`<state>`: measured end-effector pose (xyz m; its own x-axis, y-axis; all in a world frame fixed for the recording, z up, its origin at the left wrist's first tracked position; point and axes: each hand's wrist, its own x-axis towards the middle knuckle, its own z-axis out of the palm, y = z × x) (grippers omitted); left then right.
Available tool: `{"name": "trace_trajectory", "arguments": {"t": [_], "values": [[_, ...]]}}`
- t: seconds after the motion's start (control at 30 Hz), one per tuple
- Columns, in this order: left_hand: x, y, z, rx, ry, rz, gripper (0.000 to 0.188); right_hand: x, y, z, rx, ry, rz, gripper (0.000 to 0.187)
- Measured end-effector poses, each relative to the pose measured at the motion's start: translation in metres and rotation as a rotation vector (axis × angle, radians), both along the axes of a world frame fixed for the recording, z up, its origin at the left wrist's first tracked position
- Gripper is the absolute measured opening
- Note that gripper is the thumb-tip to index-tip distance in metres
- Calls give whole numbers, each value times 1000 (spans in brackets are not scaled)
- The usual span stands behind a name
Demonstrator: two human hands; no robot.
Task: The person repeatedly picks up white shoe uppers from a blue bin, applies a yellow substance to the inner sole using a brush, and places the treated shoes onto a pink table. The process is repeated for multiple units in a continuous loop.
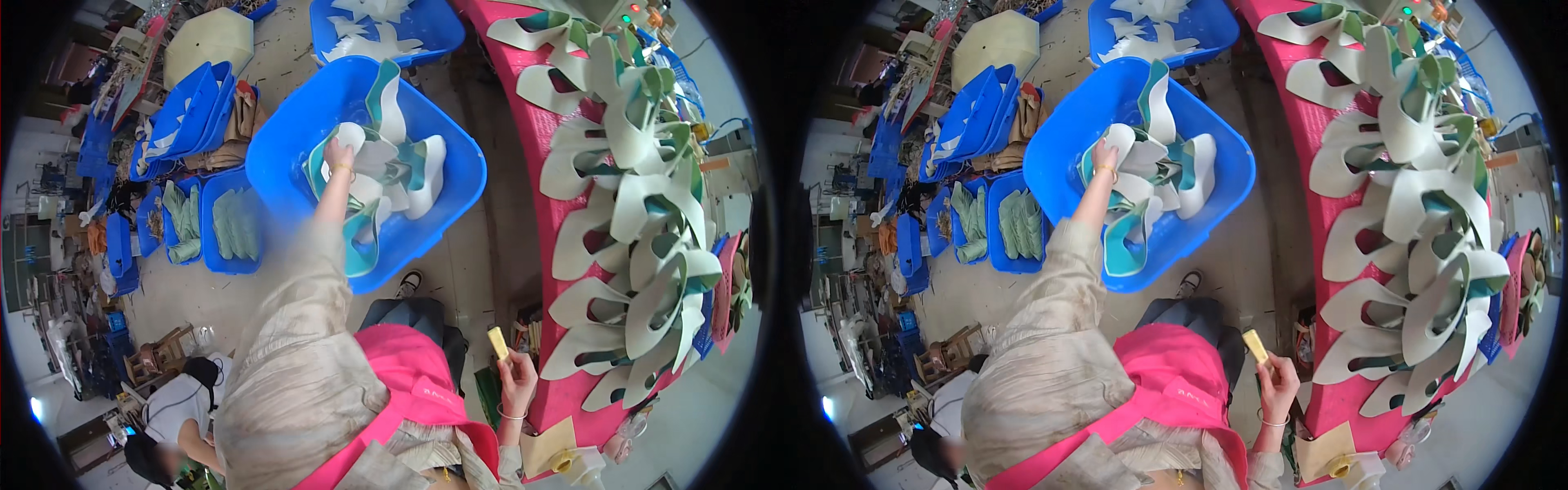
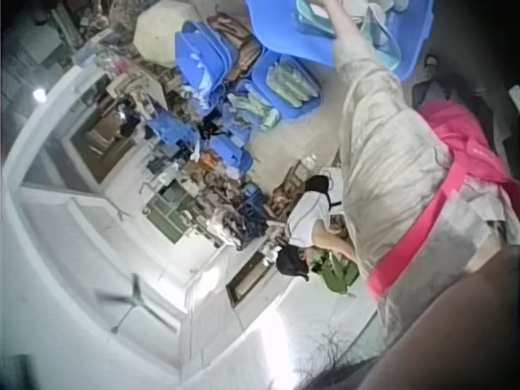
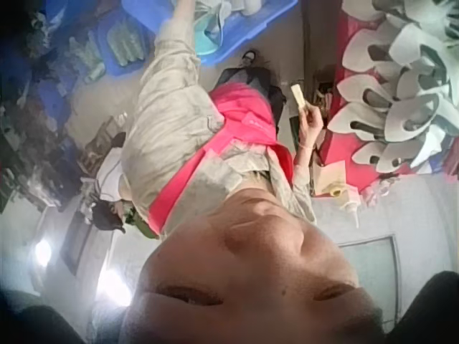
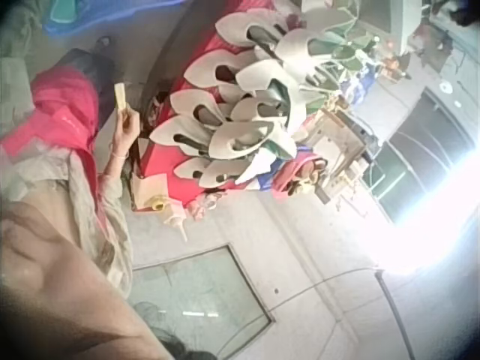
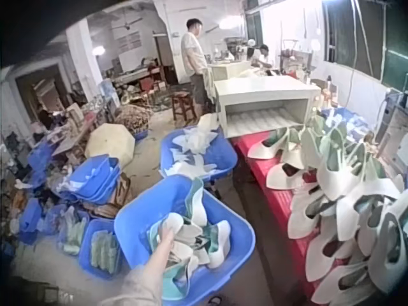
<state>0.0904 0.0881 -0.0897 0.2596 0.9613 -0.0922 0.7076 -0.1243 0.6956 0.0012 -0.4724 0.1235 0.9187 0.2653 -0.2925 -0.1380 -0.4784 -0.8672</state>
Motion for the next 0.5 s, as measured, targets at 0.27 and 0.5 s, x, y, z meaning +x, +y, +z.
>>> {"name": "trace_trajectory", "arguments": {"t": [0.27,0.5], "values": [[-9,78,-7,-229,107,-398,35,17,85,-4,-85,-3,125,20],[-97,15,144,-526,-503,-445,13,49,146,10,397,518,-35,22]]}}
